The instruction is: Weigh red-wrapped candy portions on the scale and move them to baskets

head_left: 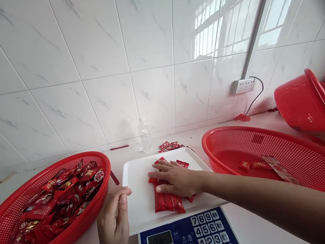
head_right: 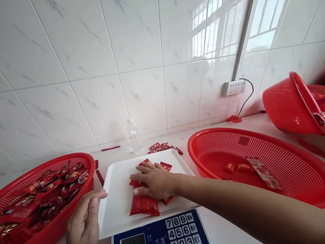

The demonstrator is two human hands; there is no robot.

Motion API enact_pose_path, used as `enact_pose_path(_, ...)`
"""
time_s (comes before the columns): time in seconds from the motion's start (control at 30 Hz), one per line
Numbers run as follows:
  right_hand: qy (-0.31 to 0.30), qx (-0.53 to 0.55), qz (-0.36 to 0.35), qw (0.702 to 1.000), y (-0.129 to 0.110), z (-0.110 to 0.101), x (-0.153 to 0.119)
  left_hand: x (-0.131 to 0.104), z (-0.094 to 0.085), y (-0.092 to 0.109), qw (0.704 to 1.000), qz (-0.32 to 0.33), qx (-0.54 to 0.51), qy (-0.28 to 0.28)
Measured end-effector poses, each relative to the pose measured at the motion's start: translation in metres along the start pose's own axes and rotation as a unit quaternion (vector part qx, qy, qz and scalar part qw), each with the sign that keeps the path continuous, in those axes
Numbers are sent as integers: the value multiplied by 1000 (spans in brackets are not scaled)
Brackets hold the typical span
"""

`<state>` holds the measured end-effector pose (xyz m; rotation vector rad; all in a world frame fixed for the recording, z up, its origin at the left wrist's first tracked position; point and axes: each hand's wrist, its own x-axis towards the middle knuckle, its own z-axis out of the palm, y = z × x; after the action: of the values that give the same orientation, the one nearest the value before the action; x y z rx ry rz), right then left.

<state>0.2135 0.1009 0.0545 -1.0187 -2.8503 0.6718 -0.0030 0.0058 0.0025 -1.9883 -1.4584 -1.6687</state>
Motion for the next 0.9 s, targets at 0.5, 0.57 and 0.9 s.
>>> enact_pose_path(0.5, 100, -12, 43, 994, 17, -8, -22, 0, -1, 1, 1000, -2, 2, -10)
enact_pose_path(0.57, 104, -12, 87, 991, 27, -13, -28, 0, -1, 1, 1000, 1, 2, -11)
enact_pose_path(0.9, 129, 20, 138, 982, 48, -11, -33, 1, 0, 1, 1000, -3, 13, -10)
